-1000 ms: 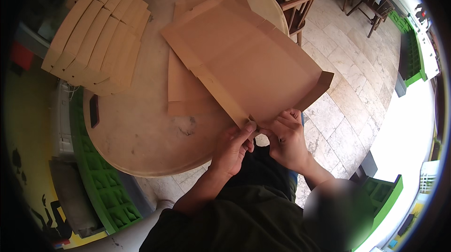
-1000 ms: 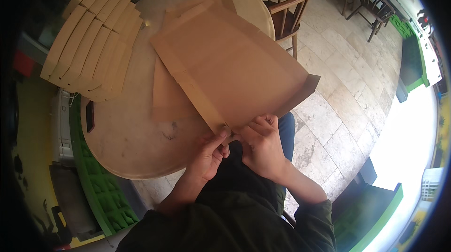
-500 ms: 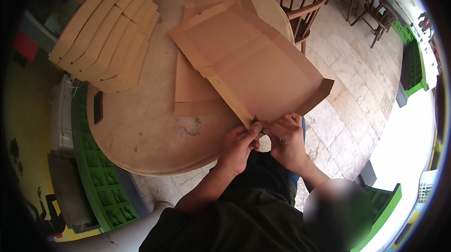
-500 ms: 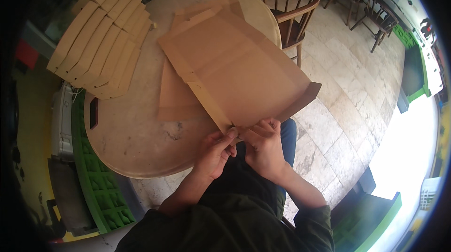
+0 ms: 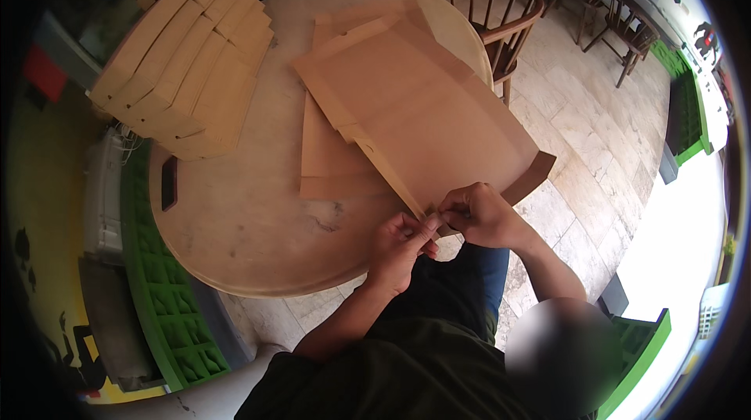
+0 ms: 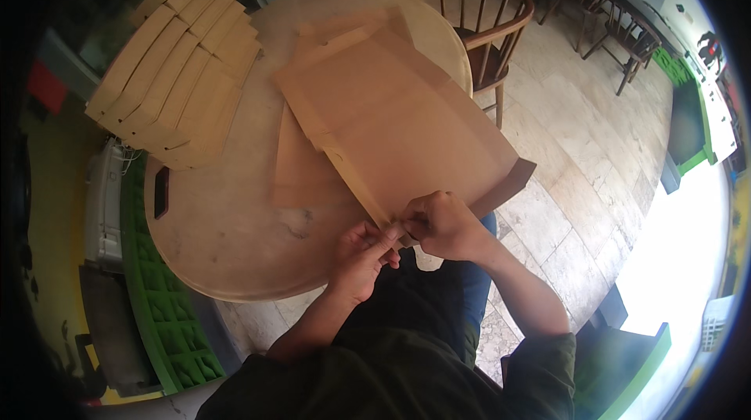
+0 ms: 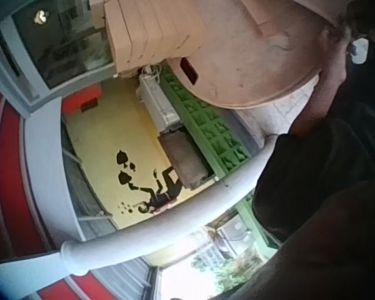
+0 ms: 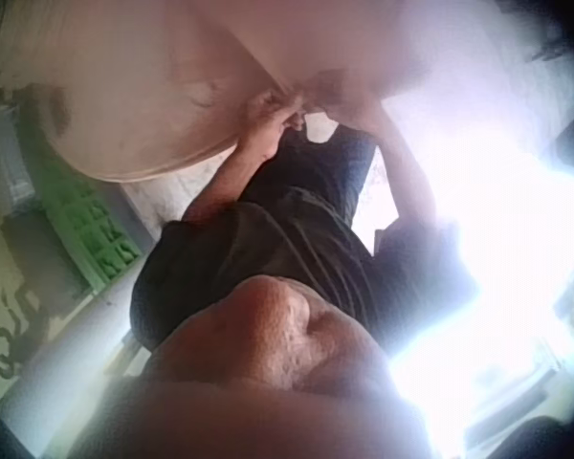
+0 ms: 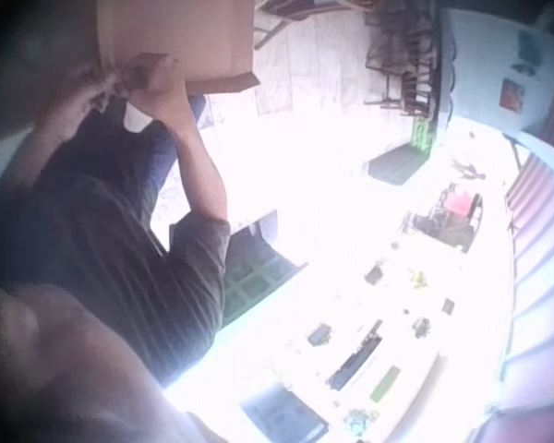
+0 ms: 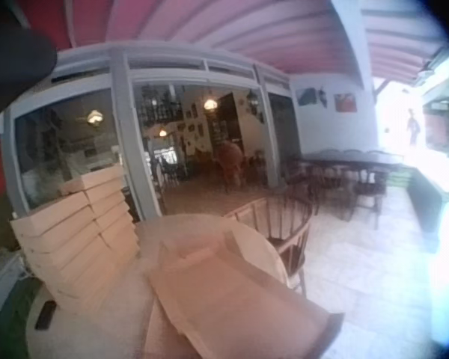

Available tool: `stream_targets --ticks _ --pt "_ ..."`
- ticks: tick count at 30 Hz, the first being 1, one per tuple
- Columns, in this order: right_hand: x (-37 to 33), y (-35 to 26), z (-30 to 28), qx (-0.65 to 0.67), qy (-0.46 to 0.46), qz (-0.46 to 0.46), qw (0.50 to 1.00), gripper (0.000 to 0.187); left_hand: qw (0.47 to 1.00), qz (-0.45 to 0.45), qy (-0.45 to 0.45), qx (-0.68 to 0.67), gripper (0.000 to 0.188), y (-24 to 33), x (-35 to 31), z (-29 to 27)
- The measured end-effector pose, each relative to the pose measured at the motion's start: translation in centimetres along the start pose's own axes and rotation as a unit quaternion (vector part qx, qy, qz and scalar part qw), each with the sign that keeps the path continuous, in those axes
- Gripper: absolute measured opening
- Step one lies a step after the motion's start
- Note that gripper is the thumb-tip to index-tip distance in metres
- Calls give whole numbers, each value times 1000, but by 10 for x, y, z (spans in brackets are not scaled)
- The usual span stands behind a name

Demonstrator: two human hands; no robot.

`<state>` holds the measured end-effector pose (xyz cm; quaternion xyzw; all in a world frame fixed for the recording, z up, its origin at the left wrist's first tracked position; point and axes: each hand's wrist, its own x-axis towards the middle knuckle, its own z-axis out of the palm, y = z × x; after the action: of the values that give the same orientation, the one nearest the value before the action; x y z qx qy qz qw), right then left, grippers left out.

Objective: The person assembles flat-packed cardboard boxes by folding the flaps and interlocking the tabs to form rectangular boxes. The person repeatedly picks up a flat piece, folds it into shape, and stacks the finished box on a growing pile on the table.

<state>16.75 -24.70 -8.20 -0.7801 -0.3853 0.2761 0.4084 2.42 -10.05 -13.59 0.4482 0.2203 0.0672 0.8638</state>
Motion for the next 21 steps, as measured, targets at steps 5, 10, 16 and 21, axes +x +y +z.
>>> stream_targets --ticks 5,10,16,21 --pt "11 -10 -3 2 -54 12 998 18 999 -8 -16 27 28 2 2 -12" --pt "17 -12 0 -51 -57 55 996 24 894 304 30 327 22 13 1 -7" --pt "25 -3 2 45 -88 85 991 23 655 495 -161 548 45 41 2 -14" --pt "24 -1 1 99 -153 142 973 22 627 490 -229 560 47 46 11 -26"
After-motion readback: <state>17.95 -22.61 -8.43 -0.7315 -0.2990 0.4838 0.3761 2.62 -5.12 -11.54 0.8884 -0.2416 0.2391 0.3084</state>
